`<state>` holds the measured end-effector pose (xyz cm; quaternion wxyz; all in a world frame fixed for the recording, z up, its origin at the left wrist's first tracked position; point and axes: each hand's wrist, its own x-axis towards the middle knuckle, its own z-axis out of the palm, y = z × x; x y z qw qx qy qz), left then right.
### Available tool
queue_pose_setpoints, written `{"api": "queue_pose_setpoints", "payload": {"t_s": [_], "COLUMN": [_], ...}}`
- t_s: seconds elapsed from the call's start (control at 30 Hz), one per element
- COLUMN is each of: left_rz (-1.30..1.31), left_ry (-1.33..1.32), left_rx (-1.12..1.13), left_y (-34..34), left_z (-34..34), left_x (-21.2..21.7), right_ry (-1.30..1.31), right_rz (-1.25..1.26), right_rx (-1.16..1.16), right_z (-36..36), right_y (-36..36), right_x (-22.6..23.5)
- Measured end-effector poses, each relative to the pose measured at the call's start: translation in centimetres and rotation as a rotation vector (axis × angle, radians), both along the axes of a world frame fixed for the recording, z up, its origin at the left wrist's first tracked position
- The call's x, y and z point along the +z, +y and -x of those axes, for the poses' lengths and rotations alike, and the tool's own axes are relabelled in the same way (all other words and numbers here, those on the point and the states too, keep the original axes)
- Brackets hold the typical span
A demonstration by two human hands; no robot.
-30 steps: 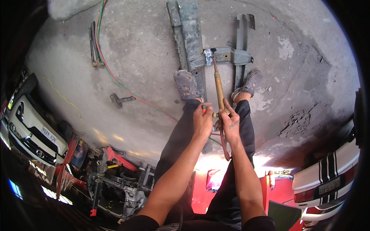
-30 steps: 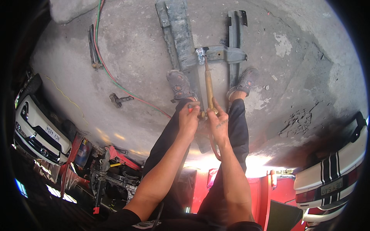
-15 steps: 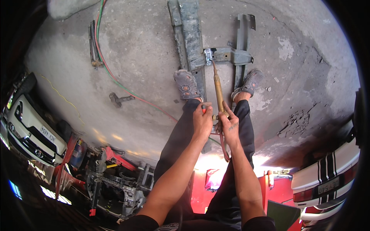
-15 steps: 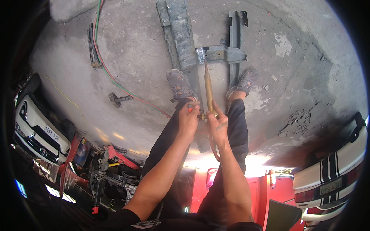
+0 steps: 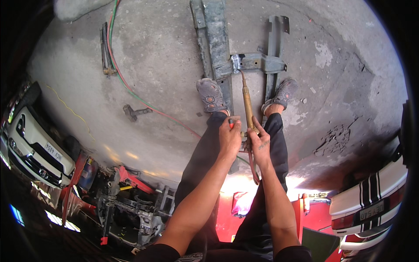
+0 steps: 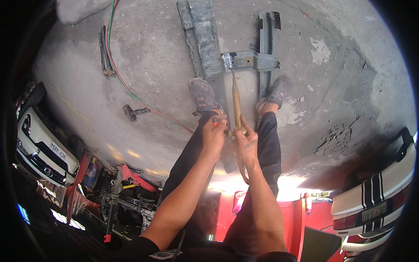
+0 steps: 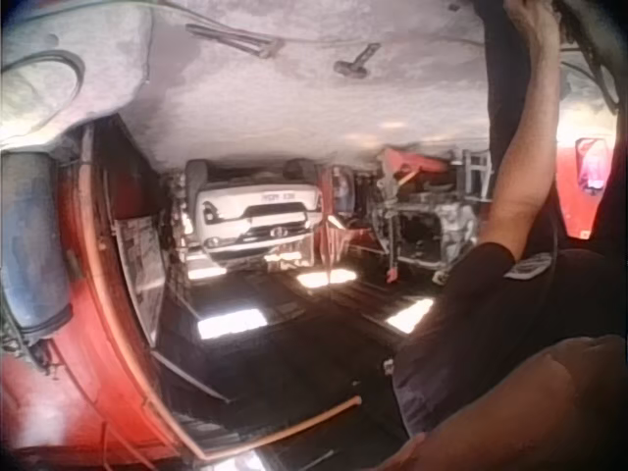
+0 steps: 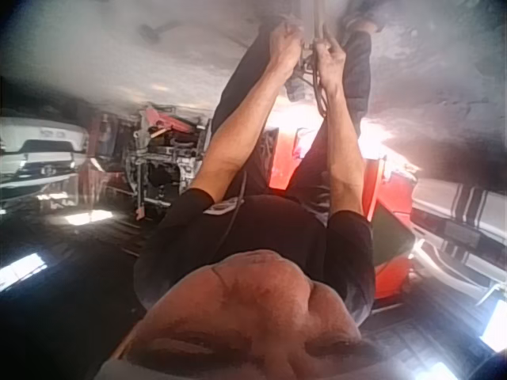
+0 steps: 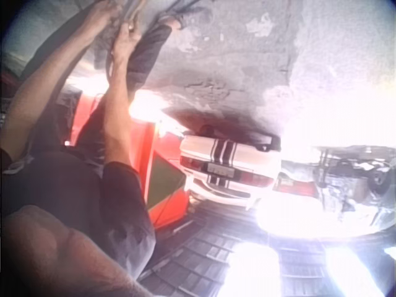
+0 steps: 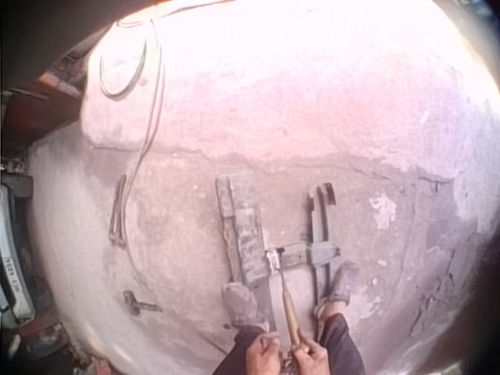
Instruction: The person uses a welding torch to join two metal pieces clamped on the floor. The welder repeatedly applies the torch to the joint, creating bright sparks and molten metal, then pauses to reposition the torch and continue welding along the seam.
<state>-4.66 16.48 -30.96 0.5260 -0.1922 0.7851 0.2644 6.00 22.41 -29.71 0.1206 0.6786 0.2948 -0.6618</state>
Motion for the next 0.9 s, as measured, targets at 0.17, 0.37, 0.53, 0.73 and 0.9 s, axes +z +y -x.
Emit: {"api": "queue_pose_setpoints", "payload": {"t_s": [0.17,0.37,0.53,0.73,0.9], "left_rz": [-0.006,0.001,0.008,0.003,-0.017], "left_ry": [0.011,0.031,0.049,0.035,0.000], "left_rx": [-0.008,0.015,0.007,0.016,-0.052], "left_y": [0.3,0.3,0.3,0.6,-0.1], "left_z": [0.1,0.2,0.1,0.1,0.1], "left_x": [0.2,0.5,0.5,0.8,0.4], "right_ry": [0.033,0.037,0.064,0.084,0.051], "right_rz": [-0.008,-0.010,-0.038,-0.051,-0.031], "right_rx": [-0.107,-0.088,-0.107,-0.126,-0.076], "right_z": [0.0,1.3,0.7,0.5,1.4], "right_y": [0.1,1.6,0.8,0.5,1.4], "right_x": [-0.2,-0.9,-1.6,-2.2,-1.0]}}
